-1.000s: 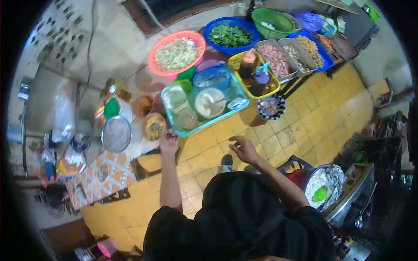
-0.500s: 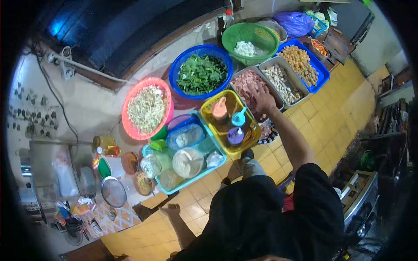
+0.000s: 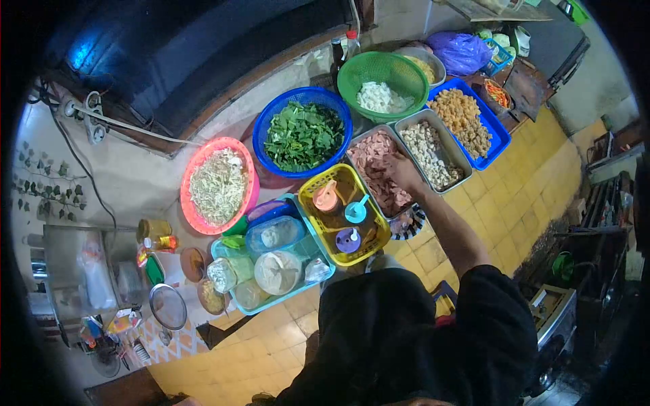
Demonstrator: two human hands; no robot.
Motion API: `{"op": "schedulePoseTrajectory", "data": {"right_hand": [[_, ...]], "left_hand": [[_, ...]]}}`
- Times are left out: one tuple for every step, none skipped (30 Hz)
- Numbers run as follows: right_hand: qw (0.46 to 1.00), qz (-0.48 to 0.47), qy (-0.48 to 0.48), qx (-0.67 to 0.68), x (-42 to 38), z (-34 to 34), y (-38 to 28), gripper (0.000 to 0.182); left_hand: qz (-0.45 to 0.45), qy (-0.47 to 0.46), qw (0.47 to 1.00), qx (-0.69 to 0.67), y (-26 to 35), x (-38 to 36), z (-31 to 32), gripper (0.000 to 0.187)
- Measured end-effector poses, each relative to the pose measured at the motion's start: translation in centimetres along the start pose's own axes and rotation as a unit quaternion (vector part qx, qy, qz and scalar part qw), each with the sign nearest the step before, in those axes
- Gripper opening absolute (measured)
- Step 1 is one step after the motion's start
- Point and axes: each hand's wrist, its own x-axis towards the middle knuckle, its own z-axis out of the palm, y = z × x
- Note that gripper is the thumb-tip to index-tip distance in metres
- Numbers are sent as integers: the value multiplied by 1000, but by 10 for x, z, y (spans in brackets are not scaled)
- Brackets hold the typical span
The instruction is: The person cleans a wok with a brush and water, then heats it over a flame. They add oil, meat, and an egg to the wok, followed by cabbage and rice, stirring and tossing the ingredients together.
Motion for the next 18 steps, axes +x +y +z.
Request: {"op": "schedulePoseTrajectory", "data": {"right_hand": [[996, -4, 67, 53, -2, 10, 5, 26], [985, -8, 134, 106, -3, 18, 11, 27], [989, -67, 128, 35, -5, 19, 5, 29], [988, -65, 137, 32, -9, 19, -1, 29], [991, 2, 133, 27, -16, 21, -8, 32], [989, 71, 129, 23, -21, 21, -15, 35], [987, 91, 128, 33, -27, 18, -20, 33], [985, 97, 139, 32, -31, 18, -27, 33], [972, 127, 186, 64, -30, 27, -20, 30], [955, 157, 235, 95, -27, 35, -14, 28], [877, 217, 249, 349, -11, 71, 33, 25], [869, 224, 268, 349, -23, 57, 9, 25], [838, 243, 292, 391, -36, 26, -33, 25], [804, 260, 316, 431, -49, 5, -62, 25], [760, 209, 361, 498, -47, 16, -49, 28], [756, 198, 374, 500, -54, 9, -55, 28], [691, 208, 397, 566, -65, -5, -79, 27], [621, 213, 418, 628, -79, -24, -108, 26]], "left_hand": [[19, -12, 1000, 13, 7, 3, 2, 47], [38, -23, 999, 25, 14, 6, 4, 46], [56, -34, 997, 37, 20, 12, 4, 45], [73, -44, 995, 47, 26, 17, 1, 43], [88, -56, 993, 57, 32, 23, 0, 42], [104, -69, 990, 70, 44, 26, -2, 41], [118, -81, 987, 78, 51, 33, -4, 40], [131, -95, 983, 87, 57, 40, -7, 39], [146, -110, 978, 98, 62, 47, -11, 38], [156, -126, 974, 106, 68, 55, -13, 37], [166, -144, 969, 113, 74, 63, -18, 36], [174, -154, 964, 130, 83, 73, -22, 36], [87, -177, 977, 85, 91, 84, -21, 35], [-3, -198, 979, 42, 99, 93, -18, 34], [-7, -194, 980, 47, 110, 83, -16, 32], [-10, -195, 980, 49, 113, 77, -10, 30], [29, -149, 966, 208, 105, 97, -1, 30], [4, -189, 974, 121, 107, 94, -2, 28]]}}
